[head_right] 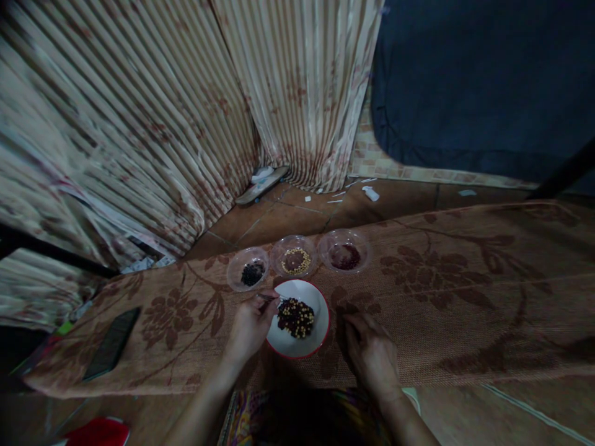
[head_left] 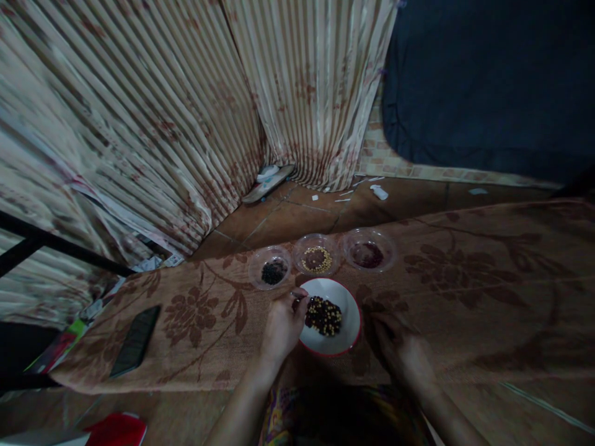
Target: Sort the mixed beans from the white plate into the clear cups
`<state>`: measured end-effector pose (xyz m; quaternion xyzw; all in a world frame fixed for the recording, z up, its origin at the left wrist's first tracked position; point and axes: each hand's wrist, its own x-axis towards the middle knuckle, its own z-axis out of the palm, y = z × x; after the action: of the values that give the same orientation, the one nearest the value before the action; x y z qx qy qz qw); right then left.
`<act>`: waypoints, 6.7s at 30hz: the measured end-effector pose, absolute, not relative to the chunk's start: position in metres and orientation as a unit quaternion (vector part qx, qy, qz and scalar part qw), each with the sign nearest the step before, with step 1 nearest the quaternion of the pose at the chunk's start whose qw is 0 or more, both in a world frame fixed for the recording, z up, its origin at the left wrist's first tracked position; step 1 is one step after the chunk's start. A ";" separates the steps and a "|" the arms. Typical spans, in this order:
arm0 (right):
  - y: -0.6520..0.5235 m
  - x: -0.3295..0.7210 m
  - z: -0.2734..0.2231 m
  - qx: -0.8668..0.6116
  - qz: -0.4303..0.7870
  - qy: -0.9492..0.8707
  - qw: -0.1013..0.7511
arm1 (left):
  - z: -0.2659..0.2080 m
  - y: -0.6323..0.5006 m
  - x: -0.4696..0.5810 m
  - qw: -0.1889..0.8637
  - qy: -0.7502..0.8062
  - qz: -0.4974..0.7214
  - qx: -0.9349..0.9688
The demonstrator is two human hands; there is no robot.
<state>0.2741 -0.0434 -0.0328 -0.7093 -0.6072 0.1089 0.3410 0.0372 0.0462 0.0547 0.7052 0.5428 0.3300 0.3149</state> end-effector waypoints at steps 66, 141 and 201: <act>-0.043 0.274 -0.029 -0.714 0.117 -0.602 0.338 | 0.054 0.046 0.042 0.338 0.545 0.340 0.688; -0.042 0.273 -0.029 -0.716 0.102 -0.602 0.339 | 0.058 0.047 0.045 0.343 0.538 0.334 0.694; -0.043 0.272 -0.027 -0.720 0.108 -0.597 0.337 | 0.088 0.055 0.041 0.401 0.531 0.359 0.654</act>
<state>0.2722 -0.0427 -0.0272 -0.7196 -0.5974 0.1084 0.3369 0.0412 0.0554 0.0879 0.6540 0.5313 0.3590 0.4014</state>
